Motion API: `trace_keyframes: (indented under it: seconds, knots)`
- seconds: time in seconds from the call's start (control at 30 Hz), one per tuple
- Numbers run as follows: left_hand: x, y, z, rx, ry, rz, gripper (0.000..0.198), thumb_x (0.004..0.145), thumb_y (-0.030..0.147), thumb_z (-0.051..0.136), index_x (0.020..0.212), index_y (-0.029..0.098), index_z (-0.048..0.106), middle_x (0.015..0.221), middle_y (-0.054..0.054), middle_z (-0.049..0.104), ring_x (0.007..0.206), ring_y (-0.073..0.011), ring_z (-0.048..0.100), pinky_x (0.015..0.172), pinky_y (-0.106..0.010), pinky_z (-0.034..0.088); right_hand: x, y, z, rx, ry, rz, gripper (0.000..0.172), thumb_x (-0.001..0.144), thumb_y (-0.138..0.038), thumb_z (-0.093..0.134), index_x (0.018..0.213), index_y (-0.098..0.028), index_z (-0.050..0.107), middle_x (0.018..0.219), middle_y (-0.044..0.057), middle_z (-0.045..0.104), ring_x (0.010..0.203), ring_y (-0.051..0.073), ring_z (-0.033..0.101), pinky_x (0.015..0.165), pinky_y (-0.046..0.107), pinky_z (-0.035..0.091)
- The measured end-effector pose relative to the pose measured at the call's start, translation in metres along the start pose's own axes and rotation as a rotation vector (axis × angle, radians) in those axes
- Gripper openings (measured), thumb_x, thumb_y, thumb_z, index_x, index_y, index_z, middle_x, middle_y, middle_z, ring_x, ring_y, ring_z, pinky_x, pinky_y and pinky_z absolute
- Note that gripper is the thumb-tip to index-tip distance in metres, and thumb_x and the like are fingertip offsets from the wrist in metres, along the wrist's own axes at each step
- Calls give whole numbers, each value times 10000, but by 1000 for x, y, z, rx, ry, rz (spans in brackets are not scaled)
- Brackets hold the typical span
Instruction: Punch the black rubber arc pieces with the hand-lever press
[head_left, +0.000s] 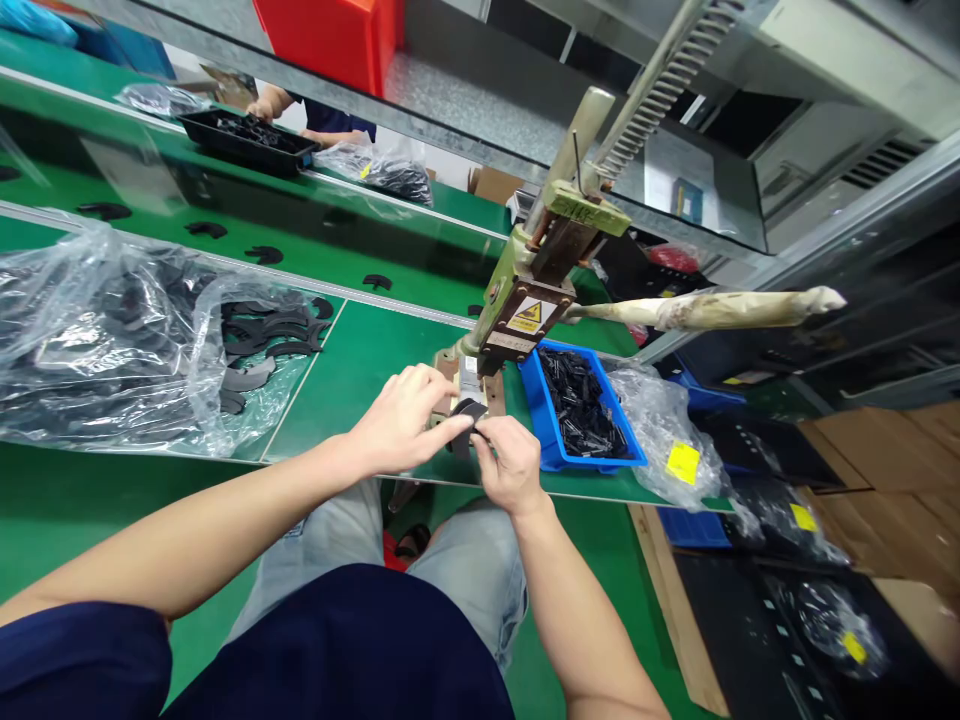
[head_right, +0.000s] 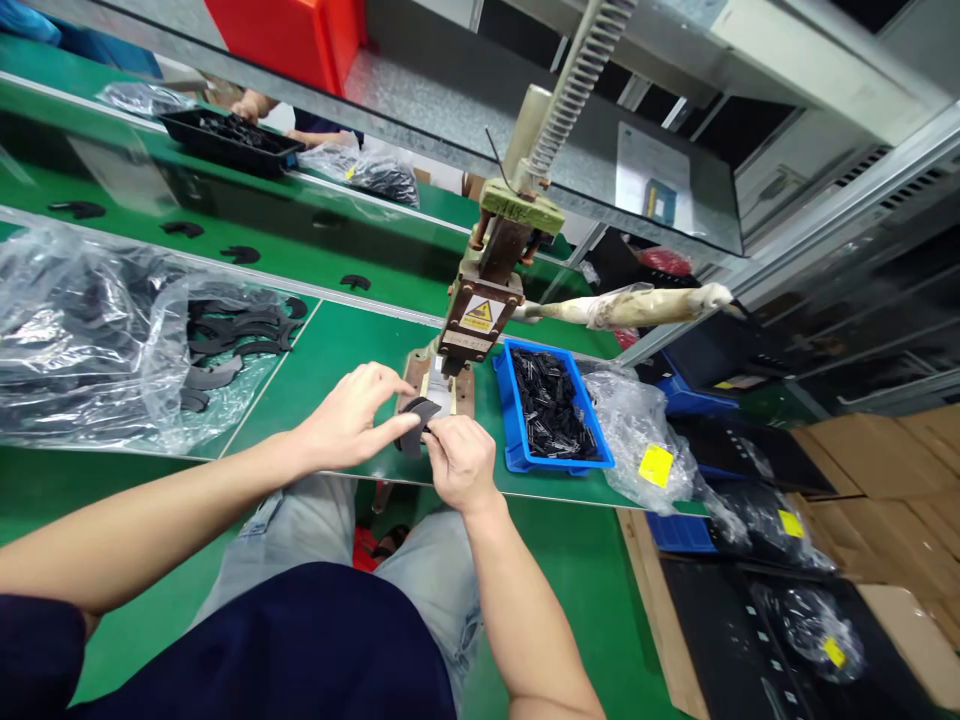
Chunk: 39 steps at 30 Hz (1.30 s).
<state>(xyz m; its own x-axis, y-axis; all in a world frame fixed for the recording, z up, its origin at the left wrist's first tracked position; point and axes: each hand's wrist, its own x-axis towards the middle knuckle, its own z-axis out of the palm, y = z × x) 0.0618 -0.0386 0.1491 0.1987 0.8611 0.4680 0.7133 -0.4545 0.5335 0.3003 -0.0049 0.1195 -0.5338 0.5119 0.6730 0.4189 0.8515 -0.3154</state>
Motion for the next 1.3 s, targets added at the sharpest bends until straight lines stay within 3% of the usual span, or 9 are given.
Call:
trace_keyframes:
  seconds: [0.13, 0.27, 0.4, 0.67, 0.9, 0.97, 1.07, 1.2, 1.3]
  knots:
    - [2, -7, 2, -101, 21, 7, 306, 1063, 342, 562, 1328, 229, 669, 1248, -117, 654, 1211, -278, 603, 1067, -474, 494, -1, -1, -1, 0, 19, 8, 146, 1020, -256, 577, 1086, -216, 701, 907, 79, 751, 853, 203, 691, 776, 369, 549]
    - [2, -9, 0, -202, -54, 13, 228, 1061, 285, 531, 1171, 243, 727, 1183, -86, 679, 1166, -251, 614, 1054, -435, 498, -1, -1, -3, 13, 27, 6, 132, 1015, -233, 582, 1091, -213, 689, 906, 72, 747, 856, 194, 680, 785, 363, 543]
    - [4, -2, 0, -265, -91, -3, 243, 1046, 431, 603, 982, 227, 717, 1020, -56, 682, 1037, -236, 607, 964, -399, 485, -2, -2, -1, 26, 1, -3, 123, 1007, -218, 602, 1100, -213, 682, 933, 72, 755, 867, 192, 679, 790, 357, 522]
    - [11, 11, 16, -292, -14, -130, 451, 1038, 431, 595, 675, 211, 442, 765, -7, 478, 810, -190, 482, 767, -355, 384, 6, -14, 7, 59, 5, 6, 105, 1009, -213, 589, 1078, -221, 668, 927, 69, 738, 866, 199, 674, 800, 367, 518]
    - [2, -4, 26, -615, 40, -304, 353, 954, 525, 743, 934, 209, 587, 910, -3, 593, 835, -157, 549, 762, -305, 459, 8, -9, 2, 111, 34, 0, 154, 1009, -197, 618, 1140, -233, 689, 966, 61, 765, 895, 185, 702, 808, 357, 553]
    - [-1, -7, 27, -840, -83, -342, 424, 933, 567, 765, 1072, 195, 617, 965, -22, 661, 831, -152, 608, 748, -296, 504, 6, -9, -2, 136, 21, 18, 152, 1016, -224, 620, 1142, -235, 704, 967, 60, 769, 894, 182, 709, 810, 354, 568]
    - [-4, -12, 25, -969, -311, -234, 396, 993, 543, 702, 1110, 165, 691, 929, -45, 725, 800, -172, 675, 713, -305, 553, 5, -9, -9, 248, -35, 193, 162, 1028, -312, 626, 1121, -231, 731, 992, 63, 773, 902, 178, 711, 819, 346, 577]
    - [-9, -20, 24, -608, -117, 93, 226, 1046, 340, 656, 1186, 203, 768, 1060, -75, 794, 955, -203, 745, 852, -326, 598, 6, -9, -19, 509, -149, 607, 274, 1016, -470, 642, 1083, -223, 740, 939, 44, 755, 829, 154, 685, 776, 310, 568]
    - [-11, -24, 27, -342, -35, 351, 306, 1053, 226, 589, 1319, 229, 741, 1170, -104, 794, 1049, -214, 757, 918, -338, 610, 8, -8, -24, 641, -210, 787, 346, 963, -538, 695, 1068, -211, 738, 845, 28, 727, 745, 139, 647, 713, 292, 551]
